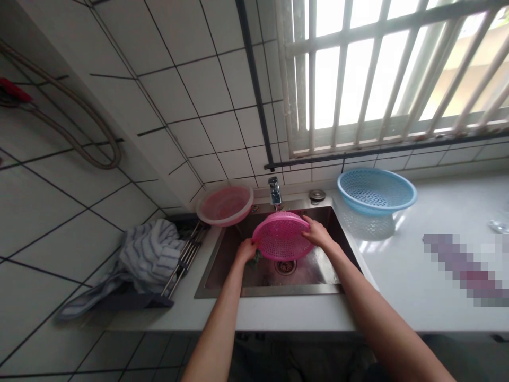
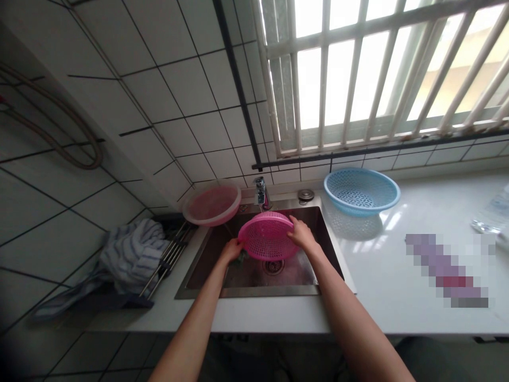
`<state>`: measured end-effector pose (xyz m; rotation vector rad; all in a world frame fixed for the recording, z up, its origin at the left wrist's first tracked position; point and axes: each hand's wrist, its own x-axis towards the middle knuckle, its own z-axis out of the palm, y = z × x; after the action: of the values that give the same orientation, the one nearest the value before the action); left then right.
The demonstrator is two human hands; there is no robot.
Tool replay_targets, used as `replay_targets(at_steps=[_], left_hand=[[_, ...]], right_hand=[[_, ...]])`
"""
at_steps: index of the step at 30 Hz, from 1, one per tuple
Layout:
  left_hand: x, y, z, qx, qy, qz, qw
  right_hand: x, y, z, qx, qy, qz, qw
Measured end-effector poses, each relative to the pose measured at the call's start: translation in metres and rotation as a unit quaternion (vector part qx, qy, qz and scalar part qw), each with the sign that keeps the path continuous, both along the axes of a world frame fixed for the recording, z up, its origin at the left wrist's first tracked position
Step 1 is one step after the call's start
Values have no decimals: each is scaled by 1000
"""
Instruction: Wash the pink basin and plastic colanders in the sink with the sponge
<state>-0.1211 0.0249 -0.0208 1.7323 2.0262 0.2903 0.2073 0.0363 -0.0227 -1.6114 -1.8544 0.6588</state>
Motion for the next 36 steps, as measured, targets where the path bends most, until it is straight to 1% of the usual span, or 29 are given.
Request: replay_targets(at_steps=[1, 3, 5, 8, 11, 15, 18, 22, 24, 29, 36], left_hand=[[0, 0, -1, -2, -4, -1, 1000], [2, 0, -2, -7, -16, -7, 1000], [3, 0, -3, -11, -28, -13, 999], [3, -1, -3, -4, -43, -16, 999], [-1, -1, -3, 26, -53, -9, 998], [-4, -1, -2, 68, -75, -14, 995], [-2, -2, 1, 68, -73, -14, 995], [1, -4, 6, 60, -80, 8, 995], [2, -4, 7, 55, -82, 5, 995], [-1, -3, 1, 44, -73, -29, 996], [-2, -4, -1, 60, -63, -36, 996]], right_hand=[[4, 2, -7, -40, 0, -4, 999], [9, 5, -16, -102, 4, 9, 995], [10, 6, -21, -123, -3, 20, 992], [6, 7, -20, -90, -22, -10, 996], [1, 8, -17, -57, -12, -33, 998], [-2, 8, -16, -44, 0, -23, 999], [-2, 9, -17, -35, 8, -20, 999], [-2, 9, -16, -19, 29, -17, 999], [-2, 10, -16, -20, 33, -18, 999], [-3, 10, -15, -40, 18, -18, 999], [-3, 8, -11, -60, -6, -7, 998]])
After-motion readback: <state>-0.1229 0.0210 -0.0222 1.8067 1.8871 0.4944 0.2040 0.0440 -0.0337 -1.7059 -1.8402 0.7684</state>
